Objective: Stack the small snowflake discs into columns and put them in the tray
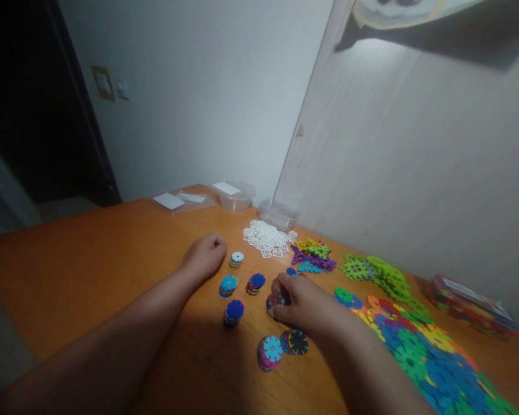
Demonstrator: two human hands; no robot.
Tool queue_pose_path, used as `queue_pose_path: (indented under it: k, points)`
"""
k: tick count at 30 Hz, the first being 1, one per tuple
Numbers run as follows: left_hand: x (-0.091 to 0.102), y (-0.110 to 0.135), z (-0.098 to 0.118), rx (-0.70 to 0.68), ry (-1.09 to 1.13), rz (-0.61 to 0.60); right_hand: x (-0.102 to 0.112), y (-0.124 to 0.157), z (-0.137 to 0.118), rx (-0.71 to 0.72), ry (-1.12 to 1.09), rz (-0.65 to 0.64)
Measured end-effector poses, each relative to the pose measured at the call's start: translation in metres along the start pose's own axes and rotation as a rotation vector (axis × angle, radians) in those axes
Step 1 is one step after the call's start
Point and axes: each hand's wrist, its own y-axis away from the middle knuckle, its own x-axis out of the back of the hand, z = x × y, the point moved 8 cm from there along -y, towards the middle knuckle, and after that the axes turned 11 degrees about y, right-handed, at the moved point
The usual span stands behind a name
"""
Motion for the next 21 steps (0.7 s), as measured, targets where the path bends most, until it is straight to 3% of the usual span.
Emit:
queue_pose_path:
  k: [5,9,11,15,21]
  points:
    - [0.000,-0.001,0.000,-0.014,0.002,0.001,0.007,0.003,0.012,-0.044,-0.034,0.000]
    - [0.000,-0.001,-0.001,-0.011,0.009,-0.004,0.035,0.005,0.044,-0.124,0.038,0.170]
    - [-0.001,-0.001,-0.001,-0.007,0.012,-0.009,0.041,0.005,0.062,-0.192,0.078,0.194]
    - [0.000,-0.001,0.000,-0.010,0.016,-0.005,0.033,0.005,0.088,-0.319,0.120,0.150]
    - [0.000,0.000,0.001,-0.013,0.008,-0.001,0.017,0.000,0.100,-0.382,0.145,0.106]
